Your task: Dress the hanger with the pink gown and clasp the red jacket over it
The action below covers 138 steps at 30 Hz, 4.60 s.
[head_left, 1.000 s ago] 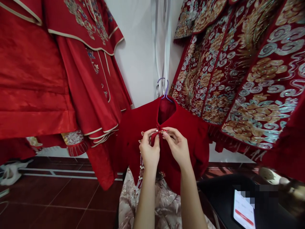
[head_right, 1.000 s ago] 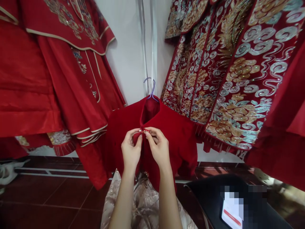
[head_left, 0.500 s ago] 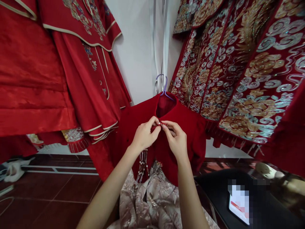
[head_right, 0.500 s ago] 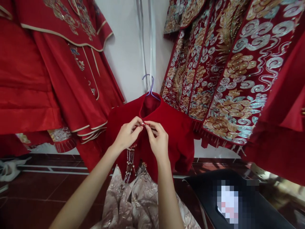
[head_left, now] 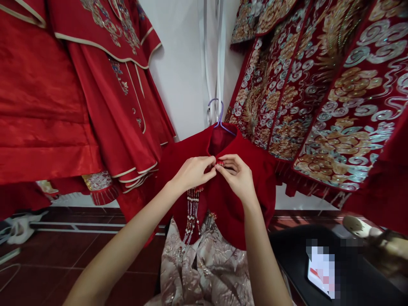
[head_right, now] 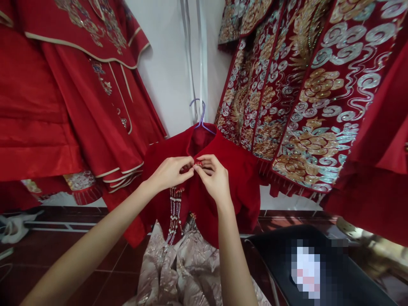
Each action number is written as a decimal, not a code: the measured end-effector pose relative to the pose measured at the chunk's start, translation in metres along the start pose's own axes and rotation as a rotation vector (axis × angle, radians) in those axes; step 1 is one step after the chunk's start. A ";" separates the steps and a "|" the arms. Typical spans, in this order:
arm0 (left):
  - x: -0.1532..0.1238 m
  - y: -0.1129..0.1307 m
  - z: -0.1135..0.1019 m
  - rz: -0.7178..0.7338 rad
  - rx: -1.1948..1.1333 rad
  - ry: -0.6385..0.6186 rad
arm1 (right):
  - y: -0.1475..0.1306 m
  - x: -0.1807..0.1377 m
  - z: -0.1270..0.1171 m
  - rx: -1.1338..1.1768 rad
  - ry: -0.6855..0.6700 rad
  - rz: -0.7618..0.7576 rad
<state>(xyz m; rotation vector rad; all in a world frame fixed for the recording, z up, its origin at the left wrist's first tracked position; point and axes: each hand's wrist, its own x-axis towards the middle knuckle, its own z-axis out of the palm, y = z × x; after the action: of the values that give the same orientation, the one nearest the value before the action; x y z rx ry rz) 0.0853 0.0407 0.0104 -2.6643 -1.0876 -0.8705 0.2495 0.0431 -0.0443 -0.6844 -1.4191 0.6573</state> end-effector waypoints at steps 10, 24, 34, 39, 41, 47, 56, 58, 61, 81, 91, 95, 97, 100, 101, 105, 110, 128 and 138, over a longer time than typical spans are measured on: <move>0.005 0.001 0.000 0.037 -0.061 -0.059 | 0.003 0.007 -0.013 0.030 -0.083 0.067; -0.016 -0.001 0.064 -0.629 -1.146 0.309 | 0.021 -0.034 -0.003 0.022 -0.129 0.388; -0.060 0.035 0.124 -0.716 -1.495 0.341 | 0.013 -0.053 -0.037 0.212 -0.093 0.475; -0.063 0.041 0.128 -0.819 -1.517 0.543 | 0.003 -0.055 -0.034 0.140 -0.116 0.358; -0.066 0.038 0.121 -0.848 -1.480 0.677 | 0.006 -0.057 -0.025 -0.004 -0.094 0.294; -0.079 0.028 0.104 -0.861 -1.365 0.701 | 0.017 -0.064 0.009 -0.100 -0.201 0.372; -0.077 0.028 0.113 -0.775 -0.969 0.722 | 0.033 -0.066 0.025 0.225 -0.192 0.470; -0.079 0.028 0.114 -0.743 -0.868 0.704 | 0.034 -0.066 0.022 0.227 -0.212 0.447; -0.081 0.029 0.113 -0.700 -0.654 0.693 | 0.034 -0.066 0.015 0.169 -0.247 0.398; -0.082 0.018 0.112 -0.642 -0.616 0.750 | 0.039 -0.053 0.029 0.179 -0.023 0.207; -0.078 0.015 0.111 -0.675 -0.801 0.807 | 0.056 -0.044 0.058 0.067 0.060 0.092; -0.076 0.016 0.115 -0.657 -0.812 0.843 | 0.053 -0.045 0.050 0.019 0.040 0.064; -0.076 0.016 0.116 -0.670 -0.818 0.866 | 0.052 -0.046 0.050 -0.014 0.060 0.044; -0.076 0.014 0.117 -0.702 -0.830 0.885 | 0.053 -0.049 0.055 -0.004 0.069 0.036; -0.076 0.014 0.116 -0.709 -0.833 0.890 | 0.054 -0.050 0.057 0.013 0.067 0.041; -0.077 0.012 0.114 -0.713 -0.836 0.891 | 0.058 -0.051 0.063 0.049 0.081 0.059; -0.076 0.010 0.109 -0.718 -0.805 0.856 | 0.060 -0.049 0.066 0.018 0.110 0.039; -0.082 0.004 0.120 -0.704 -0.935 0.822 | 0.059 -0.051 0.036 0.020 -0.014 0.183; -0.094 0.025 0.148 -0.876 -0.746 0.278 | 0.088 -0.074 -0.015 -0.236 -0.390 0.491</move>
<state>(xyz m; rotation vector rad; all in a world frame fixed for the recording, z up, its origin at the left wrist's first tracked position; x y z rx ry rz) 0.1170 0.0142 -0.1622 -2.2990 -2.2320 -2.0571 0.2609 0.0433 -0.1592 -1.1583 -1.7192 1.0582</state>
